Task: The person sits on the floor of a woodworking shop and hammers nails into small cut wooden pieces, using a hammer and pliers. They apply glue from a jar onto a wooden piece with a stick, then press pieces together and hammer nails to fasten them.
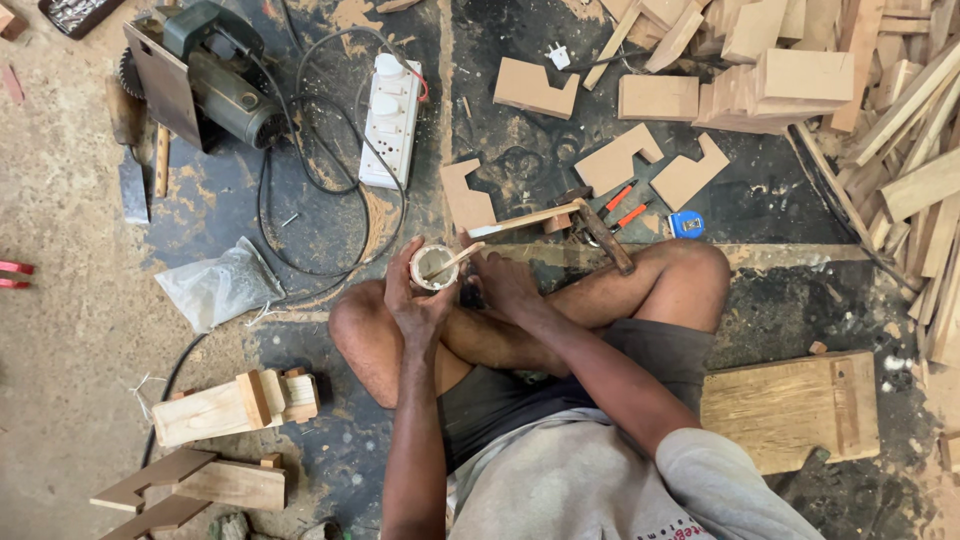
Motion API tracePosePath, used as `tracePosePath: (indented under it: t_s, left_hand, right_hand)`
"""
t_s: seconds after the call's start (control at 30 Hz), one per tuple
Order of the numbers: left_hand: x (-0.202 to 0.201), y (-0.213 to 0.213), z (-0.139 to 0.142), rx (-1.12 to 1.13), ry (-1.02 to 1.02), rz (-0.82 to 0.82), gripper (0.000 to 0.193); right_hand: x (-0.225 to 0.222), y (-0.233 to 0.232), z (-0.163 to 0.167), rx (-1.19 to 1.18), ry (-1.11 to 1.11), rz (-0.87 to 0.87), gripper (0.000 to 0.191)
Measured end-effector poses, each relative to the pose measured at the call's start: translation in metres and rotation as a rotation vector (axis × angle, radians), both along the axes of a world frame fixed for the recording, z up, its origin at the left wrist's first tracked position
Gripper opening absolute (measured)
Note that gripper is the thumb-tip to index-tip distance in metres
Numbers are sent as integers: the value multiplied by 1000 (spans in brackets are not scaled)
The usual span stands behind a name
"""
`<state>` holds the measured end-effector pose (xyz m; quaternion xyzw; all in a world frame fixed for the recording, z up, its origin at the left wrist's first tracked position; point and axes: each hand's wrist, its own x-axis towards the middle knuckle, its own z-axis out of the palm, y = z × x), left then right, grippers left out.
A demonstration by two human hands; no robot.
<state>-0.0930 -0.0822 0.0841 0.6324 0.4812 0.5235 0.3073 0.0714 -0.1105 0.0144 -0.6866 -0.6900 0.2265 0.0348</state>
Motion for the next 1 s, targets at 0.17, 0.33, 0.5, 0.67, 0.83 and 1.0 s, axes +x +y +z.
tracePosePath:
  t_s: [0.17,0.33,0.5,0.67,0.83,1.0]
  left_hand:
    - [-1,0,-1,-32,21,25,62]
    - [-3,1,-5,-45,-12,-14,63]
    - [-4,0,-7,-55,-22,-4,66]
    - [-5,0,-7,-47,7,-21,65]
    - [-5,0,-6,-62,-3,-25,66]
    - [-5,1,0,49,115,0,67]
  right_hand:
    - [-1,3,-4,109,-102,57,75]
    - [13,-3,9,18,-117,-54,102]
    - [29,-4,3,-23,-247,-68,106]
    - [28,-10,-13,52,-291,-44,109]
    - [26,-16,-14,173,-367,-29,107]
    - [34,-26,2,220,-193,-107,107]
